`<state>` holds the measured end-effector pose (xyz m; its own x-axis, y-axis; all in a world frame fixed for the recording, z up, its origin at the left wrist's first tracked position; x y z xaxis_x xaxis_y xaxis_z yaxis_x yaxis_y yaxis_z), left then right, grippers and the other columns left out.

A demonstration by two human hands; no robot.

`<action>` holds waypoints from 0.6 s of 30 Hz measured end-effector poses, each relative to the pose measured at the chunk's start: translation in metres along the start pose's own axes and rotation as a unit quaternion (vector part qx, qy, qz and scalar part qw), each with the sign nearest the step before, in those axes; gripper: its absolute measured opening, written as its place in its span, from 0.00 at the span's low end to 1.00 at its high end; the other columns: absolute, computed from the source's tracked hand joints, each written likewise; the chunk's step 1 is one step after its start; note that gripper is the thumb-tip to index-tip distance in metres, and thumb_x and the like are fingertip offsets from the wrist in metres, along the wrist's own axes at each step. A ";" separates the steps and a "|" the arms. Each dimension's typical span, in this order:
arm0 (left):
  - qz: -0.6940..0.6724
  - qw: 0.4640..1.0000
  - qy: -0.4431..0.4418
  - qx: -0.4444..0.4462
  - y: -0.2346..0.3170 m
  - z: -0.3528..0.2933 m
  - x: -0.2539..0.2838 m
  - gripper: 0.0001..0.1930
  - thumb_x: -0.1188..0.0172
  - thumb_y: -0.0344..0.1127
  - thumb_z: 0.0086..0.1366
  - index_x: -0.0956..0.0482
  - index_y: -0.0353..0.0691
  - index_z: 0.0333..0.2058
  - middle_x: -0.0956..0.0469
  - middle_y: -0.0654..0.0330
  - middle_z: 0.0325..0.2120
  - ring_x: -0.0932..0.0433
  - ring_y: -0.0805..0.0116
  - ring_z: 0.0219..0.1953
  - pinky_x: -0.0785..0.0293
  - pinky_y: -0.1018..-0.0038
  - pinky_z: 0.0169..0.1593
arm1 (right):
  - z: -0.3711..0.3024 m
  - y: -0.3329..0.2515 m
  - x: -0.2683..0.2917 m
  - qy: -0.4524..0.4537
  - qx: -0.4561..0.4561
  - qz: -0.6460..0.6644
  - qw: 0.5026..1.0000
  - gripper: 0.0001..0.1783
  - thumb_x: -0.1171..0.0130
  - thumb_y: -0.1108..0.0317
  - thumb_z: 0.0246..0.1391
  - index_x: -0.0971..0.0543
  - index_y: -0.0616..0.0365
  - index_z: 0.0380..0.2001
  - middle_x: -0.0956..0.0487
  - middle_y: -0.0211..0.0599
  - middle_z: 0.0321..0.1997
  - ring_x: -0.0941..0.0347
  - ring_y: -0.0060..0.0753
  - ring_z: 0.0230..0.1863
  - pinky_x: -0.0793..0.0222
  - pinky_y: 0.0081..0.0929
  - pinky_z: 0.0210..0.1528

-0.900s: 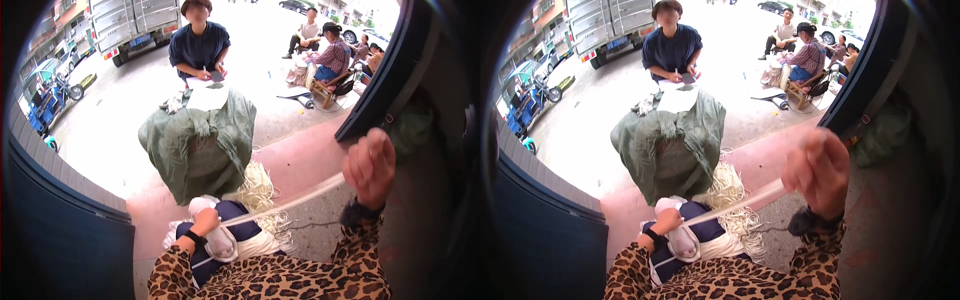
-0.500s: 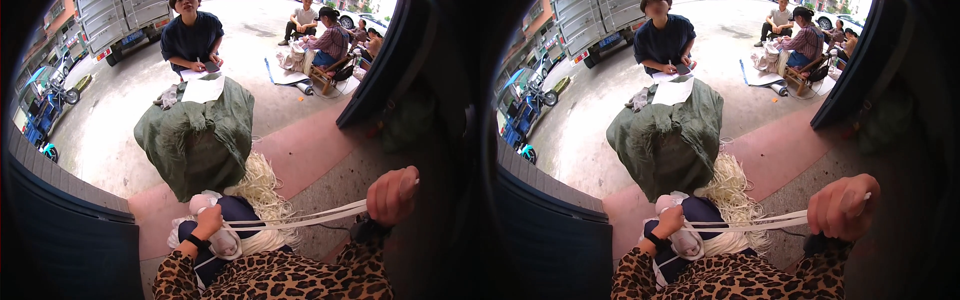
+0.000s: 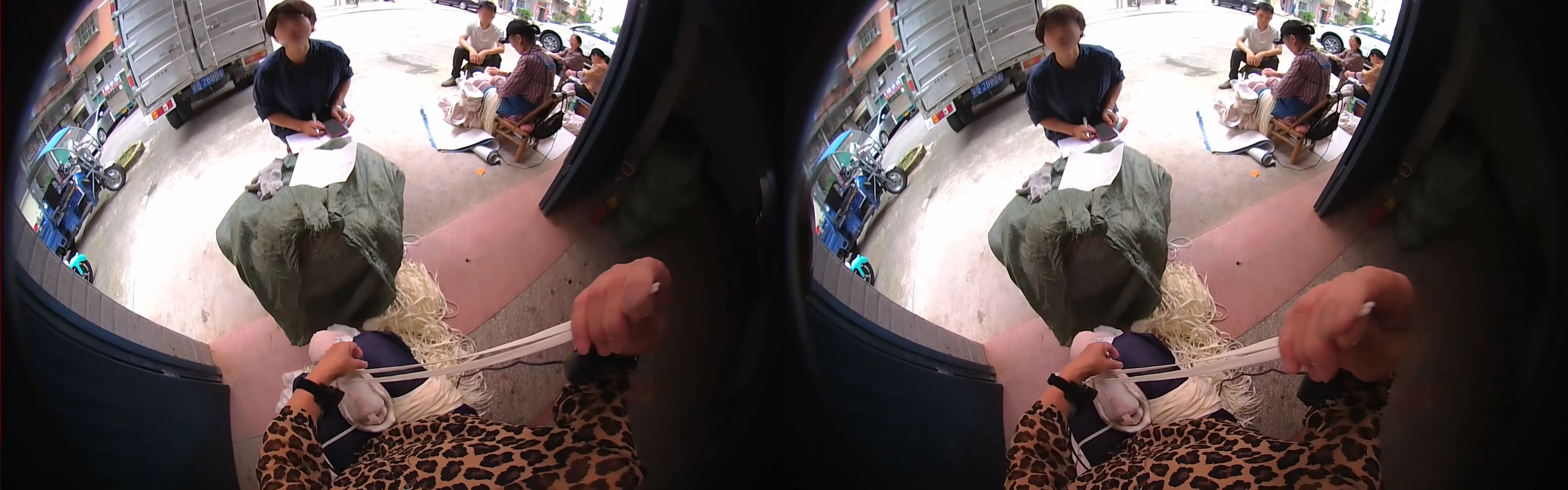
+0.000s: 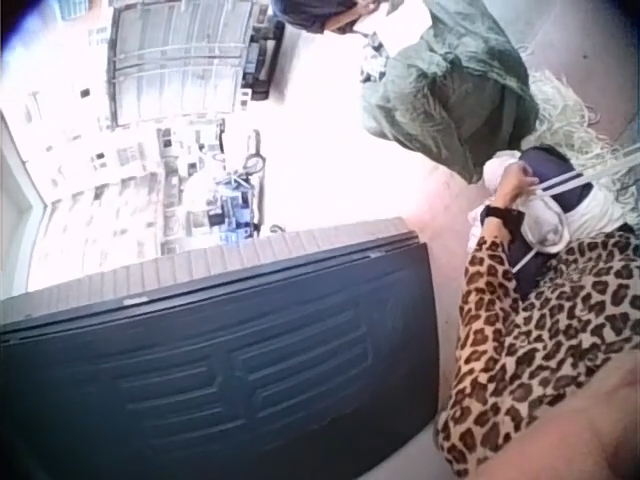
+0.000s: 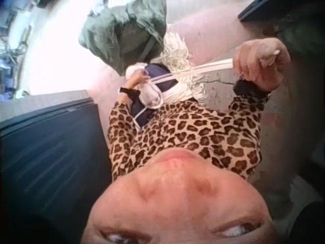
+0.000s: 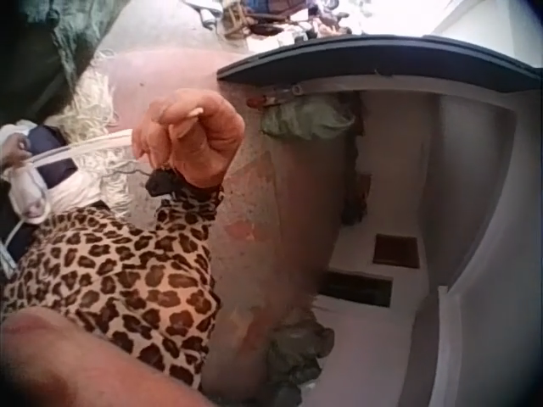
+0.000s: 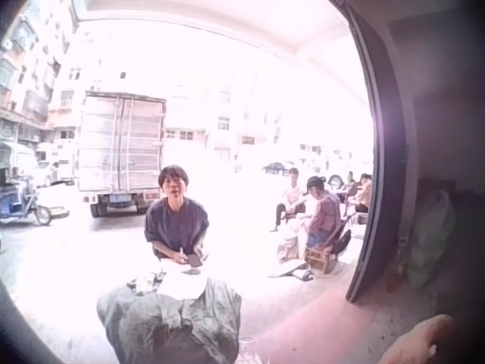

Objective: The recorder is threading long white laces through the eyelets of a white sneaker.

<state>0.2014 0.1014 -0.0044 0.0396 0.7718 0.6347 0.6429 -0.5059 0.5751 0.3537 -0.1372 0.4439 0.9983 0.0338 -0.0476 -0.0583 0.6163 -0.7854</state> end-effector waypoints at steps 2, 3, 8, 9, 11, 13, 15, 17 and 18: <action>-0.025 1.000 -0.014 -0.005 -0.001 0.002 -0.003 0.16 0.35 0.40 0.49 0.21 0.35 0.34 0.21 0.51 0.30 0.23 0.60 0.34 0.28 0.70 0.40 | 0.000 -0.002 -0.006 0.003 0.013 -0.004 1.000 0.05 0.56 0.74 0.61 0.33 0.65 0.36 0.29 0.39 0.16 0.32 0.31 0.20 0.29 0.35 0.27; -0.045 0.999 -0.021 0.005 -0.004 0.003 -0.004 0.16 0.36 0.40 0.50 0.21 0.35 0.34 0.21 0.51 0.30 0.23 0.60 0.34 0.28 0.70 0.40 | -0.002 -0.002 -0.005 0.031 0.017 -0.004 0.999 0.06 0.56 0.73 0.61 0.32 0.67 0.35 0.29 0.38 0.16 0.33 0.29 0.18 0.29 0.34 0.26; -0.068 0.997 0.012 -0.025 -0.009 0.002 0.000 0.15 0.36 0.39 0.50 0.21 0.35 0.33 0.22 0.57 0.28 0.25 0.68 0.31 0.29 0.74 0.36 | -0.017 -0.006 -0.002 0.098 0.027 0.013 0.995 0.07 0.53 0.74 0.60 0.29 0.68 0.32 0.29 0.39 0.17 0.33 0.28 0.16 0.29 0.34 0.25; -0.071 0.997 0.009 -0.021 -0.011 0.002 -0.002 0.16 0.35 0.39 0.49 0.21 0.35 0.33 0.22 0.57 0.28 0.25 0.68 0.31 0.29 0.74 0.37 | -0.020 -0.005 -0.001 0.111 0.022 0.019 0.993 0.07 0.53 0.74 0.59 0.29 0.69 0.31 0.29 0.39 0.17 0.33 0.28 0.16 0.29 0.34 0.25; -0.048 0.998 0.017 -0.028 -0.009 0.002 0.000 0.17 0.34 0.39 0.47 0.21 0.35 0.33 0.22 0.56 0.27 0.25 0.68 0.31 0.29 0.74 0.37 | -0.022 -0.006 -0.004 0.104 0.017 0.021 0.994 0.07 0.52 0.75 0.59 0.28 0.69 0.32 0.28 0.40 0.17 0.32 0.29 0.17 0.29 0.34 0.26; -0.055 0.998 0.030 -0.022 -0.008 0.002 0.003 0.20 0.32 0.39 0.43 0.21 0.36 0.36 0.22 0.56 0.28 0.24 0.67 0.31 0.28 0.74 0.37 | -0.022 -0.010 -0.006 0.094 0.024 0.023 0.995 0.06 0.51 0.76 0.58 0.28 0.70 0.34 0.27 0.41 0.19 0.31 0.30 0.18 0.29 0.35 0.27; -0.069 0.997 0.021 0.010 -0.012 0.000 0.001 0.20 0.32 0.38 0.43 0.21 0.36 0.36 0.23 0.56 0.27 0.24 0.67 0.31 0.28 0.74 0.37 | -0.023 -0.010 -0.006 0.084 0.006 0.019 0.996 0.06 0.52 0.76 0.58 0.29 0.70 0.35 0.27 0.42 0.19 0.31 0.30 0.19 0.29 0.35 0.27; -0.083 0.996 0.026 0.021 -0.011 -0.002 0.001 0.19 0.33 0.37 0.43 0.21 0.36 0.36 0.23 0.58 0.25 0.24 0.67 0.29 0.28 0.74 0.35 | -0.023 -0.010 -0.006 0.068 -0.009 0.014 0.998 0.06 0.52 0.76 0.58 0.29 0.69 0.35 0.27 0.41 0.20 0.30 0.30 0.20 0.29 0.35 0.28; -0.084 0.996 0.024 0.034 -0.012 -0.002 0.000 0.19 0.33 0.37 0.43 0.21 0.36 0.35 0.24 0.58 0.24 0.25 0.68 0.27 0.28 0.75 0.34 | -0.022 -0.009 -0.005 0.052 -0.014 0.005 0.999 0.06 0.52 0.76 0.58 0.29 0.69 0.35 0.26 0.41 0.20 0.30 0.31 0.20 0.29 0.35 0.28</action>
<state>0.1916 0.1063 -0.0105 -0.1087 0.8232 0.5572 0.6880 -0.3423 0.6399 0.3488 -0.1607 0.4375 0.9919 -0.0431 -0.1193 -0.0706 0.5938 -0.8015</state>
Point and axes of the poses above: each hand's wrist, its own z-axis towards the middle knuckle, its own x-axis out of the back of the hand, y = z × x, the point moved 10 cm from there along z, towards the middle knuckle
